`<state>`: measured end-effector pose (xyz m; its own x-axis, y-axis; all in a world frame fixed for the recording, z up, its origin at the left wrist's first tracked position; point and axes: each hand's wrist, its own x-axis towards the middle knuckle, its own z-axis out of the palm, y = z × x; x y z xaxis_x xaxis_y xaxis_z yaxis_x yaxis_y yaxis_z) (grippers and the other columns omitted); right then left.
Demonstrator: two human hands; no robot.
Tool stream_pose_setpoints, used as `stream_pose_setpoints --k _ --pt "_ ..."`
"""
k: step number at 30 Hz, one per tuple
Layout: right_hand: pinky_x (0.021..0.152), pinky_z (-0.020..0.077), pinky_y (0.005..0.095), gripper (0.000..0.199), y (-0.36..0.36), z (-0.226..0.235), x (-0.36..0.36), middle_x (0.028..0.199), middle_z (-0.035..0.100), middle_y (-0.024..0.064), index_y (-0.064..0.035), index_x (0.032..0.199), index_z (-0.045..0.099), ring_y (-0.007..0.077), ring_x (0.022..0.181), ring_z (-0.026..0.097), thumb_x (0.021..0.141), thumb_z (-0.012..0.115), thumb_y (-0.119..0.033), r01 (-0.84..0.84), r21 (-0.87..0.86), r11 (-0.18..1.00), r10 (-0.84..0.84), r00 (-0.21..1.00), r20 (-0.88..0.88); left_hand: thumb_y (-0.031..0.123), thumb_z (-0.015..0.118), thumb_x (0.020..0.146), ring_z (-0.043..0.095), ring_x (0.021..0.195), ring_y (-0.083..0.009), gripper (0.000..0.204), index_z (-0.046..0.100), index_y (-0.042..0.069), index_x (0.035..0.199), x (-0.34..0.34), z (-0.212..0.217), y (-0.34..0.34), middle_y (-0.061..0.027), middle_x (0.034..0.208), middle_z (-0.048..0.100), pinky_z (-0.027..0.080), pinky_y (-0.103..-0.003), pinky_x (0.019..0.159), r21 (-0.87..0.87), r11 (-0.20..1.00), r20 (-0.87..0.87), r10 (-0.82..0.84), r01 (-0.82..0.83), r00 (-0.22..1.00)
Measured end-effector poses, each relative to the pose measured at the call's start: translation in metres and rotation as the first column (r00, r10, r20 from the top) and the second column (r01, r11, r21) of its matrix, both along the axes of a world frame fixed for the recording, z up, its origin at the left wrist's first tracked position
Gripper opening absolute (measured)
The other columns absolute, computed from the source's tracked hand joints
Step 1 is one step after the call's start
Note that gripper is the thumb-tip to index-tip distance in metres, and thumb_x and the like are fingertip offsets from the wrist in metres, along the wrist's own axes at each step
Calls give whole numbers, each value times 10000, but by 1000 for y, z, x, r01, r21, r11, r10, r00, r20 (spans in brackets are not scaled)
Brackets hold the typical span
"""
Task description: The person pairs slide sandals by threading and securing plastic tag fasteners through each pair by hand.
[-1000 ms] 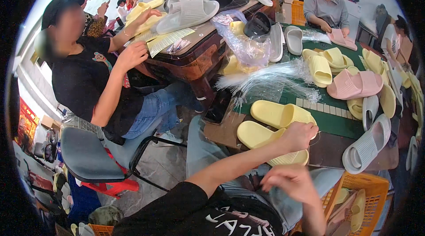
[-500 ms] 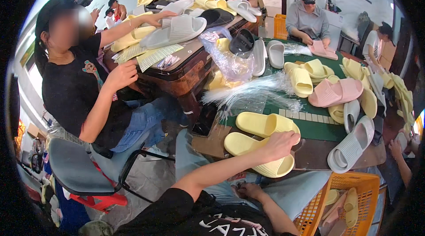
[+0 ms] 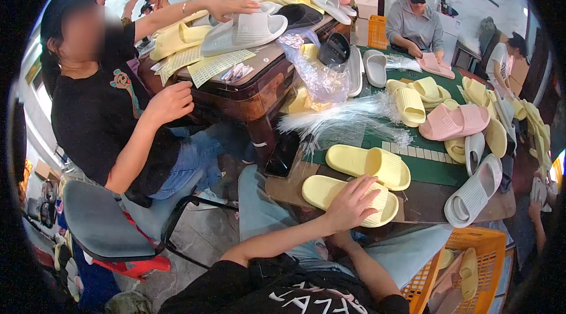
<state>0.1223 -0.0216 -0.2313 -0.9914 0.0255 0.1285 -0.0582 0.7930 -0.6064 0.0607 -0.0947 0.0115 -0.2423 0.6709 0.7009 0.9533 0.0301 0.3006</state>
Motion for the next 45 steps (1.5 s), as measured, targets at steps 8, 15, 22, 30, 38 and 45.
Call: stream_pose_setpoints --k 8,15,22,30,38,45 --pt "910 363 391 334 -6 -15 -24 1123 569 155 -81 1079 574 277 1068 502 810 592 -278 80 41 996 -70 978 -197 338 554 804 447 1165 -330 443 543 50 1140 4 -18 -14 -119 1260 468 422 -392 912 80 992 -214 111 -96 971" --pt "901 370 393 325 -6 -17 -18 1113 574 155 -80 1067 579 275 1057 509 808 593 -275 124 53 991 -113 977 -179 454 538 773 505 1046 -324 622 446 66 1251 11 -20 -20 -136 1324 403 441 -369 856 -9 999 -216 46 -49 975" --pt "892 376 394 316 -5 -17 -19 1103 578 154 -78 1055 584 273 1046 515 806 593 -273 137 74 988 -122 978 -170 459 588 731 550 946 -287 639 467 63 1217 9 -23 -20 -126 1332 398 452 -355 832 -53 999 -208 0 -11 978" --pt "882 384 396 306 -8 -19 -22 1092 584 153 -77 1042 589 272 1034 522 805 594 -270 130 94 987 -113 980 -166 442 571 761 564 926 -279 603 475 60 1217 7 -25 -20 -125 1335 401 461 -344 820 -8 1000 -227 8 -10 974" --pt "872 392 398 296 -3 -20 -22 1080 589 152 -75 1028 595 270 1021 529 803 595 -267 129 112 985 -112 983 -146 439 566 781 590 896 -290 570 498 51 1193 7 -23 -18 -139 1296 440 484 -352 796 4 1000 -225 -5 6 974" --pt "863 398 400 288 0 -26 -18 1070 594 152 -73 1016 599 268 1010 535 801 595 -264 128 133 983 -114 987 -113 447 556 786 579 915 -284 575 493 54 1201 7 -24 -18 -130 1302 434 475 -350 807 -7 1000 -222 10 -11 975"
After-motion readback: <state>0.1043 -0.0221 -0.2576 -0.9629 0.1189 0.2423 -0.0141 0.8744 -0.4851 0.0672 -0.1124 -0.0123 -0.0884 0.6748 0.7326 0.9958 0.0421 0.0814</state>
